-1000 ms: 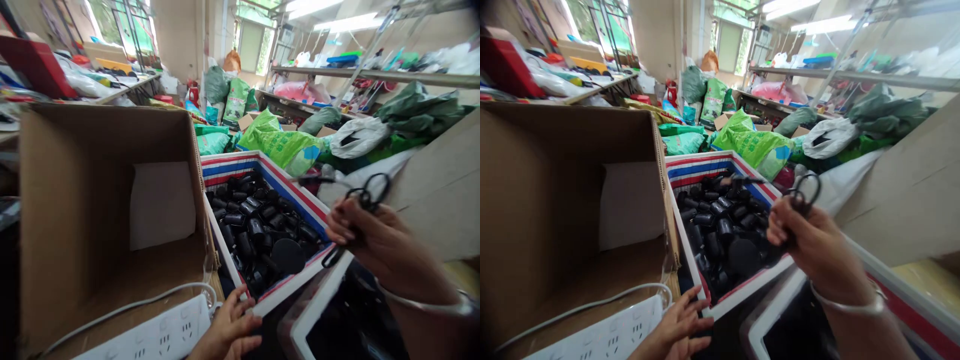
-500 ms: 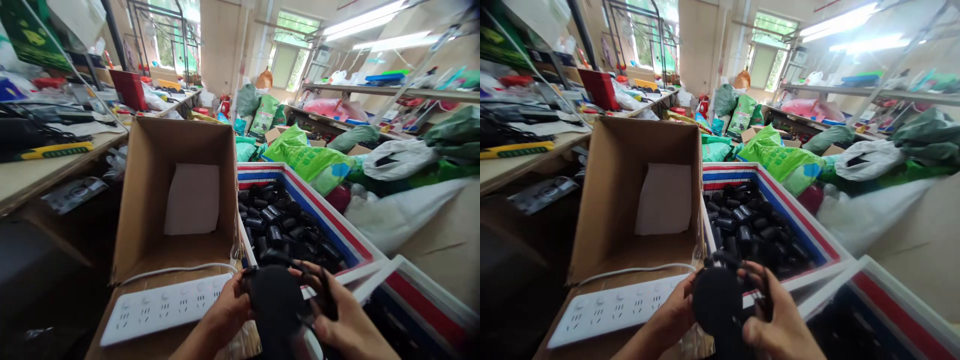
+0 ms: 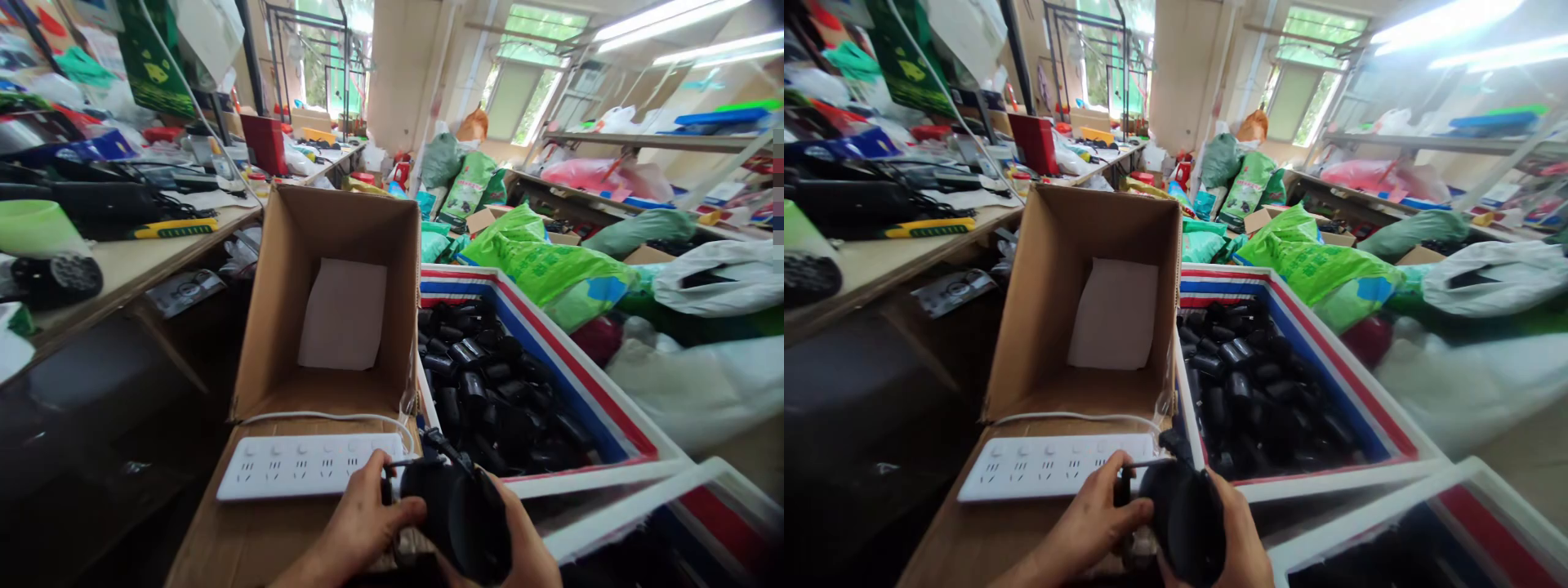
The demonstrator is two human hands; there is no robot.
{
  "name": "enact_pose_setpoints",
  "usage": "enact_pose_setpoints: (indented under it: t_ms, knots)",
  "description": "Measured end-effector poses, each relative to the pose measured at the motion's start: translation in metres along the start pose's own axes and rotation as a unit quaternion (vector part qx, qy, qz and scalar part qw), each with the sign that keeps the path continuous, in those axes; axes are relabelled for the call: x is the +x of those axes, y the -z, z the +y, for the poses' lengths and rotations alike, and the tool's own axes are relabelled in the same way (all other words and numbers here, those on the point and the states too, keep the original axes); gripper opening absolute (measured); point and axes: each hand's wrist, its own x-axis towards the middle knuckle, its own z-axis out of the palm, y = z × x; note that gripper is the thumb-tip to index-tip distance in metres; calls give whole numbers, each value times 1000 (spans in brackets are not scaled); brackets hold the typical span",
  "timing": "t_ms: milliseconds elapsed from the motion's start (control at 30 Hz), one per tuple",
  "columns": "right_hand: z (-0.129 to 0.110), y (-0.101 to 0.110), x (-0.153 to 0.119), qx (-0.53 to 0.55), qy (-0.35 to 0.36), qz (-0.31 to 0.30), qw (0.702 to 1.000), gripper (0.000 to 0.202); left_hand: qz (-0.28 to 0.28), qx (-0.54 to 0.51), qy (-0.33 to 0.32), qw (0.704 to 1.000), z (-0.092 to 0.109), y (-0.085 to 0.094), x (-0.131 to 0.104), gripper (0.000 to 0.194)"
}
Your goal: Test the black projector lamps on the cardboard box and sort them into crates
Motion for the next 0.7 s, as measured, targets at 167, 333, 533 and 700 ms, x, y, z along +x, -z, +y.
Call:
enact_pose_setpoints:
  t_ms: [167, 333, 533, 700]
  knots:
    - [13, -4, 14, 81, -59, -70, 993, 67, -24, 43, 19, 999, 20, 3, -9, 14]
    - [43, 27, 50, 280, -288, -70, 913, 47, -65, 27, 13, 997, 25, 33, -26, 15]
    - [67, 39, 74, 375, -311, 1, 873, 88, -86, -157, 98, 979, 13, 90, -43, 41]
    - [56, 3, 57, 149, -114, -227, 956, 39, -25, -201, 74, 976, 9, 104, -46, 46]
